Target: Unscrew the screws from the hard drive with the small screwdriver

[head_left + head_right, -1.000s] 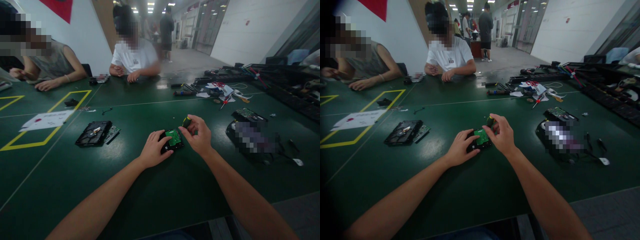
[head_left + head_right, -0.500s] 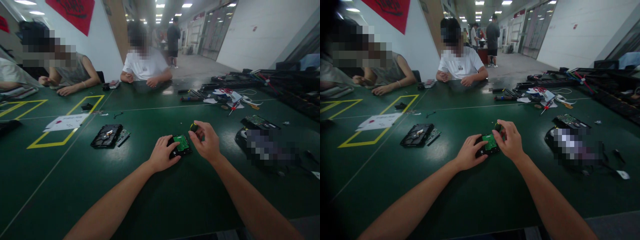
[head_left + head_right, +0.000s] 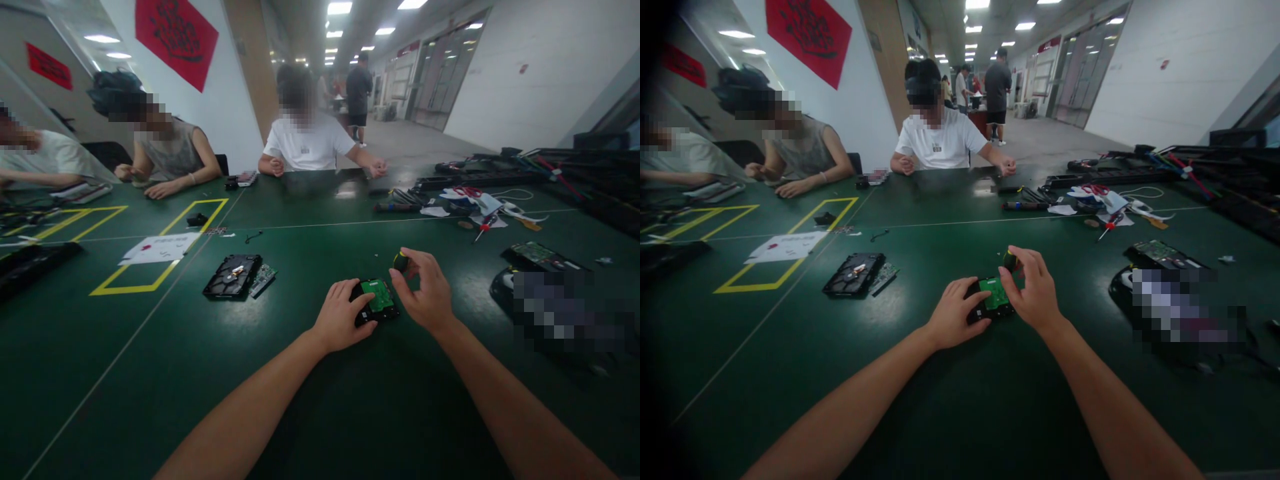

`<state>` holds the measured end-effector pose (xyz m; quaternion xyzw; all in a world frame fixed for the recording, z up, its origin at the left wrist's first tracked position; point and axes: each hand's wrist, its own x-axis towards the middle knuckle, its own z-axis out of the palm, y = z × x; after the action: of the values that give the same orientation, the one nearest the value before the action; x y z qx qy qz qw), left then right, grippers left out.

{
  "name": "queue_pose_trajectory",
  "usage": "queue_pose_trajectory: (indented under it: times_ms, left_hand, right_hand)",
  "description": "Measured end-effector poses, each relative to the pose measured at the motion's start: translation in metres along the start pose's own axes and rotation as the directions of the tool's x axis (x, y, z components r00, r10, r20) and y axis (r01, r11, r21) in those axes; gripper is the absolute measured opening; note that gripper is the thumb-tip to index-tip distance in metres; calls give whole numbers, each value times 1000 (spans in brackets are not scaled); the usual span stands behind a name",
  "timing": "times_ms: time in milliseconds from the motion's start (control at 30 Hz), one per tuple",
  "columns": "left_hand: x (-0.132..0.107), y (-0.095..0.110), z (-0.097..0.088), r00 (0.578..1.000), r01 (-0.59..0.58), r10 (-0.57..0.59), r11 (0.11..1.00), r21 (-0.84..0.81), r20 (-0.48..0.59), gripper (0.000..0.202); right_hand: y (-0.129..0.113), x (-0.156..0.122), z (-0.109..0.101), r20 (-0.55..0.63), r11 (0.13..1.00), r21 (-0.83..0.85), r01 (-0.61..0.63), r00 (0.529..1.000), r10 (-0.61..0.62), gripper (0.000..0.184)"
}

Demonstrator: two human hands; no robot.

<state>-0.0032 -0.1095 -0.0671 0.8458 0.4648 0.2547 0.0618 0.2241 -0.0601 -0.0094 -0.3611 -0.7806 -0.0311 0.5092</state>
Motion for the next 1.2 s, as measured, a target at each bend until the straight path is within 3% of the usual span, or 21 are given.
queue_pose_trajectory:
  times_ms: [133, 300, 433, 700, 933, 1200]
  left_hand:
    - [0, 1, 0, 1000, 4, -4, 1000, 2, -9, 62]
    - [1, 2, 0, 1000, 10, -10, 1000, 5, -7, 62]
    - [1, 3, 1, 1000, 18, -18, 1000, 23, -13, 61]
    - [0, 4, 1, 999, 12, -12, 1000, 15, -33, 59]
    - [0, 3, 1, 1000, -4, 4, 1000, 3, -20, 59]
    - [2, 3, 1, 1000, 5, -5, 1000, 7, 4, 62]
  right_hand:
    - [-1, -4, -4, -15, 999, -19, 32, 999, -32, 48]
    - [-2, -6, -6, 17, 999, -8, -44, 999, 44, 45]
    - [-4, -5, -8, 15, 1000, 5, 10, 1000, -10, 47]
    - [-11, 3, -8, -94, 997, -35, 62, 993, -65, 37]
    - [-10, 13, 2, 1, 998, -32, 56, 998, -56, 30]
    - [-3, -4, -3, -19, 1000, 25, -13, 1000, 13, 39]
